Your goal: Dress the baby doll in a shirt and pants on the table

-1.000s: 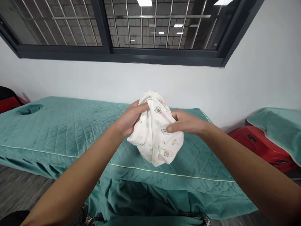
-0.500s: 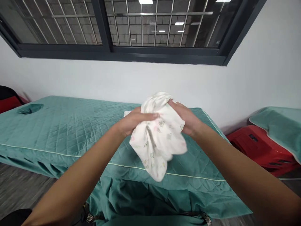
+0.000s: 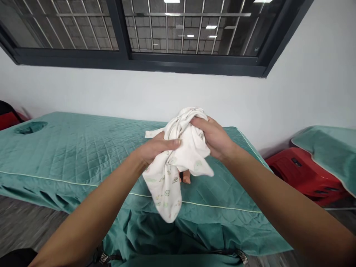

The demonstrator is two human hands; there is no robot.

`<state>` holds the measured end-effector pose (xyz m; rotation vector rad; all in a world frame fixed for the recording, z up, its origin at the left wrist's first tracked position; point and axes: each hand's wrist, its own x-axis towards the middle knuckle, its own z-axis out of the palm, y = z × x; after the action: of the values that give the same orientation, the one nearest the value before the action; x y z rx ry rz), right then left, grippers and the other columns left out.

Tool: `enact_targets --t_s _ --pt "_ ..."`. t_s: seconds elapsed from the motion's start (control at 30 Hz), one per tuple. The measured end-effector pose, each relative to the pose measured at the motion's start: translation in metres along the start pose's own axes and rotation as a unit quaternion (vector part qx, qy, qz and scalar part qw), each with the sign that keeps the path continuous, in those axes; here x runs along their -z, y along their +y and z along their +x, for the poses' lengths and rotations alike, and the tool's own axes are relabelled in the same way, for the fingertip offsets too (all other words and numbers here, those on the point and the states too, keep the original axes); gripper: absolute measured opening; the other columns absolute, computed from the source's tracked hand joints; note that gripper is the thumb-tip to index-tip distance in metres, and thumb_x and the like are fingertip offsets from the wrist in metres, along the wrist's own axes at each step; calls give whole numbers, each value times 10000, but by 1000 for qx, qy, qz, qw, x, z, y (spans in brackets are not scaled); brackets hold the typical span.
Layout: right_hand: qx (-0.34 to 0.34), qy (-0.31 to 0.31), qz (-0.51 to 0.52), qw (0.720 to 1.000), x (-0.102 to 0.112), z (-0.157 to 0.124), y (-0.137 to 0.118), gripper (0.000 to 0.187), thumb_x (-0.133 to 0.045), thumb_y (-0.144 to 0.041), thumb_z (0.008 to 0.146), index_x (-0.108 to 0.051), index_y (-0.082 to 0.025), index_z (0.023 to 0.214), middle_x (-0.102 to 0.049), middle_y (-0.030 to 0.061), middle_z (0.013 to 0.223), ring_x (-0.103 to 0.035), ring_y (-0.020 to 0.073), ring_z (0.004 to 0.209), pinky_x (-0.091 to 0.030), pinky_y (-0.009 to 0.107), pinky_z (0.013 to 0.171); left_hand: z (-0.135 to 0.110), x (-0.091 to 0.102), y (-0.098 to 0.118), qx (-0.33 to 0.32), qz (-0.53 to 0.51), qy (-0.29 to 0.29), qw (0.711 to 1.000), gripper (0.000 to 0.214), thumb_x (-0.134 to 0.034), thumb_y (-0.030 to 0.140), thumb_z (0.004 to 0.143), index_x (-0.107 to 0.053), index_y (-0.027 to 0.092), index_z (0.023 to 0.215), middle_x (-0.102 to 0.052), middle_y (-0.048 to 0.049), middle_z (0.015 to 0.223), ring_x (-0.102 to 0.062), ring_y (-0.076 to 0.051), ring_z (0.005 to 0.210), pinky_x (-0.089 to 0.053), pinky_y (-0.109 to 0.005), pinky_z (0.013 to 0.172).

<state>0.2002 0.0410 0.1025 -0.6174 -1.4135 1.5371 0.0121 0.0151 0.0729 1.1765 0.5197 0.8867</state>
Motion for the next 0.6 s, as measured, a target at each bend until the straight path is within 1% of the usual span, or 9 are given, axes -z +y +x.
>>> enact_targets --t_s 0.07,0.1,0.2,0.27,0.33,0.4,0.43,0.5,0.6 --pt "-1 18 10 1000 -1 -1 -4 336 -800 -448 770 -699 -201 974 -734 36 901 -694 224 885 -553 352 819 1 0 2 14 15 -40 999 687 -892 369 690 -612 151 1277 -769 -124 960 -750 -282 808 -600 -360 683" --pt "-4 26 8 1000 0 -2 -6 337 -798 -453 771 -697 -201 970 -734 38 894 -695 232 890 -552 358 821 3 0 3 10 21 -41 999 688 -887 340 699 -604 145 1296 -766 -136 991 -750 -289 843 -599 -366 704" --pt "-12 50 3 999 9 -6 -1 323 -774 -456 794 -707 -201 979 -745 49 912 -698 246 909 -553 362 821 8 0 6 3 27 16 999 622 -846 346 744 -629 91 1268 -759 -179 1017 -741 -317 917 -590 -402 776" --pt "-17 57 10 998 17 -10 8 301 -768 -433 806 -721 -204 996 -757 50 947 -699 235 918 -554 347 828 12 2 5 -9 23 59 998 587 -829 373 754 -658 75 1231 -762 -179 1002 -736 -315 931 -578 -409 821" --pt "-39 54 18 998 25 -16 21 304 -780 -403 804 -735 -206 1031 -768 50 992 -701 219 922 -553 324 831 16 6 1 -16 18 80 997 556 -827 360 751 -677 92 1214 -764 -166 1029 -729 -303 965 -567 -405 868" --pt "-77 53 18 995 31 -25 35 345 -798 -396 794 -741 -192 1066 -773 67 1033 -704 217 911 -555 312 801 19 11 -7 0 34 91 995 513 -828 349 740 -699 107 1174 -761 -159 1076 -719 -290 988 -558 -388 884" --pt "-99 55 16 993 33 -30 43 370 -808 -401 787 -743 -180 1077 -773 80 1041 -705 219 895 -556 309 775 21 14 -11 20 63 98 993 485 -829 348 732 -713 111 1138 -761 -153 1089 -715 -283 986 -554 -376 876" --pt "-145 63 14 987 38 -43 60 411 -817 -412 783 -740 -165 1102 -773 95 1044 -707 222 864 -555 309 736 24 19 -21 70 156 107 979 420 -820 361 721 -737 129 1061 -766 -126 1078 -705 -269 960 -542 -351 831" --pt "-209 70 26 975 45 -65 89 422 -810 -418 793 -735 -175 1129 -774 90 1031 -710 214 845 -552 305 732 29 24 -36 146 313 69 936 327 -764 366 741 -748 155 990 -773 -76 1028 -682 -257 943 -503 -313 769"
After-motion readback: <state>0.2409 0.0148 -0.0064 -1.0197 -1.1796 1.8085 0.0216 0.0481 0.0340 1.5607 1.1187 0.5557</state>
